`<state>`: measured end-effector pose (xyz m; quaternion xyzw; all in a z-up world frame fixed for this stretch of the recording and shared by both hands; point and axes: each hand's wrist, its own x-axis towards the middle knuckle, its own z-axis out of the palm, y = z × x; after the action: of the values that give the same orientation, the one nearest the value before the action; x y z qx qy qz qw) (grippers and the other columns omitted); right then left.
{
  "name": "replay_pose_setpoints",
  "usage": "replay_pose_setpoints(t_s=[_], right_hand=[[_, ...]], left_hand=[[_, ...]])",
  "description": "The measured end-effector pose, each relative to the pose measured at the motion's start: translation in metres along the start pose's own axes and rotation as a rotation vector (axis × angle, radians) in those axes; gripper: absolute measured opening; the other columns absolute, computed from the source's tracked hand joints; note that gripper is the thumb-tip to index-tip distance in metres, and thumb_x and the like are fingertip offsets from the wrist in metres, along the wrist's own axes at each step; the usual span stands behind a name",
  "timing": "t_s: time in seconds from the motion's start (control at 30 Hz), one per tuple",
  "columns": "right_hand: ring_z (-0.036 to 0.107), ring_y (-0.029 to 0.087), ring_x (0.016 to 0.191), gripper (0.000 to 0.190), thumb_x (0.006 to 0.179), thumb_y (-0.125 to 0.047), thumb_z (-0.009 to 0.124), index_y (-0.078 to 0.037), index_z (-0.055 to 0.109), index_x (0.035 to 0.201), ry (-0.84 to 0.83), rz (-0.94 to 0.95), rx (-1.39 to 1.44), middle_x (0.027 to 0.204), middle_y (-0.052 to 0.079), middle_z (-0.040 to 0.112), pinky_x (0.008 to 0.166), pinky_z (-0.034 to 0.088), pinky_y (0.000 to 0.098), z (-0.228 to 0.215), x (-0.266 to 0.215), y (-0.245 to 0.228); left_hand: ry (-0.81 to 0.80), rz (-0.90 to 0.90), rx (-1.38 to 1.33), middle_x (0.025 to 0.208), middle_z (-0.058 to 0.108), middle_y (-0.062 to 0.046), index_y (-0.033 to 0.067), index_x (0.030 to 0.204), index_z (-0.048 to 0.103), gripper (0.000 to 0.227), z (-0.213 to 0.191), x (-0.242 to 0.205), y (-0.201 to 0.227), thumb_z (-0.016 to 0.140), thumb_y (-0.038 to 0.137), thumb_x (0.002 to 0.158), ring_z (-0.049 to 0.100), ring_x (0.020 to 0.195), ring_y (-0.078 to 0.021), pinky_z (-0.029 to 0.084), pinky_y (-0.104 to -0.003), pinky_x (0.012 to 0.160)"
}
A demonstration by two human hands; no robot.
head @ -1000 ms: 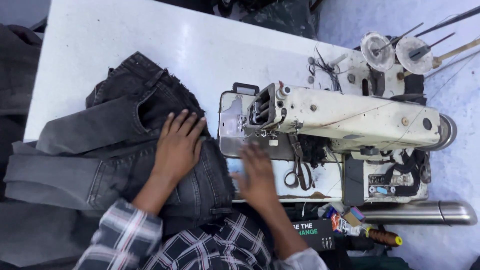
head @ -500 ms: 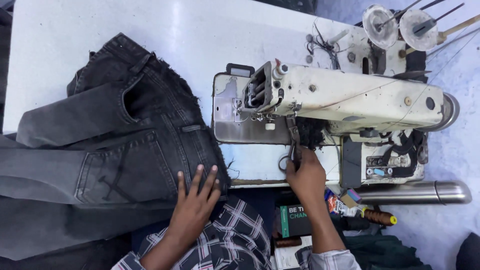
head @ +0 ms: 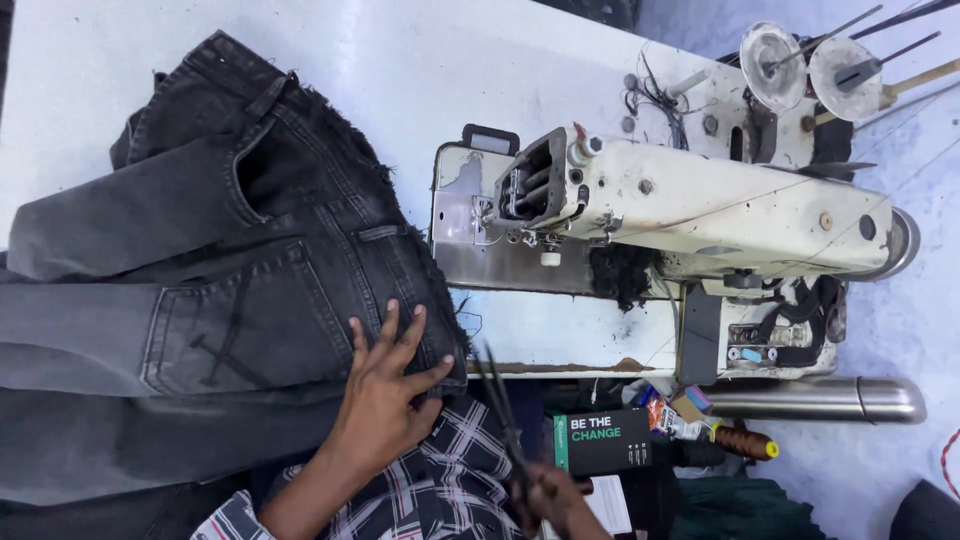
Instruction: The person uses a pair of scissors to trim the frayed edges of a pair of black jeans laid out on a white table. They repeatedly reposition the jeans to access different sections of the hem and side seams, cutting away excess fabric and loose threads.
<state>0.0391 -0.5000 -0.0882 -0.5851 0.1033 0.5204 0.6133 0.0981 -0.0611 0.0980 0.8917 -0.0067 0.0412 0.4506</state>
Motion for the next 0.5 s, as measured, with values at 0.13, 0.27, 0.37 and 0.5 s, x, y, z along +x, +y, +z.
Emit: replay_pose_setpoints(t_s=[0.13, 0.27, 0.37, 0.5], right_hand=[[0.057, 0.018, 0.061, 0.026, 0.098, -0.029, 0.06, -0.002, 0.062, 0.101, 0.015, -0.055, -0.199, 0.072, 0.008, 0.059, 0.055, 0.045, 0.034, 0.112, -0.032, -0.131], [0.052, 0.016, 0.074, 0.021, 0.097, -0.024, 0.061, -0.004, 0.061, 0.101, 0.171, -0.153, -0.629, 0.079, 0.005, 0.056, 0.068, 0.046, 0.0321, 0.139, -0.013, -0.171], [0.051, 0.015, 0.077, 0.017, 0.097, -0.022, 0.06, -0.005, 0.058, 0.1, 0.158, -0.095, -0.587, 0.081, 0.004, 0.056, 0.071, 0.046, 0.0314, 0.145, -0.008, -0.183], [0.051, 0.013, 0.078, 0.016, 0.097, -0.021, 0.062, -0.005, 0.058, 0.098, 0.178, -0.196, -0.661, 0.082, 0.004, 0.056, 0.072, 0.048, 0.0314, 0.143, 0.002, -0.18]], left_hand=[[-0.066, -0.047, 0.054, 0.164, 0.029, -0.022, 0.02, 0.112, 0.083, 0.052, -0.004, 0.007, 0.009, 0.082, 0.014, 0.06, 0.009, 0.15, -0.0482, -0.002, -0.079, 0.111], [-0.067, -0.088, 0.066, 0.165, 0.026, -0.023, 0.0215, 0.11, 0.083, 0.048, -0.001, 0.008, 0.011, 0.081, 0.015, 0.062, 0.004, 0.155, -0.052, -0.004, -0.081, 0.11], [-0.084, -0.103, 0.084, 0.166, 0.024, -0.024, 0.02, 0.113, 0.082, 0.049, -0.002, 0.007, 0.014, 0.079, 0.016, 0.064, 0.002, 0.15, -0.0518, -0.005, -0.081, 0.109], [-0.09, -0.085, 0.08, 0.166, 0.023, -0.024, 0.0198, 0.113, 0.082, 0.049, 0.0, 0.008, 0.012, 0.078, 0.016, 0.065, 0.0, 0.15, -0.0523, -0.005, -0.083, 0.108]])
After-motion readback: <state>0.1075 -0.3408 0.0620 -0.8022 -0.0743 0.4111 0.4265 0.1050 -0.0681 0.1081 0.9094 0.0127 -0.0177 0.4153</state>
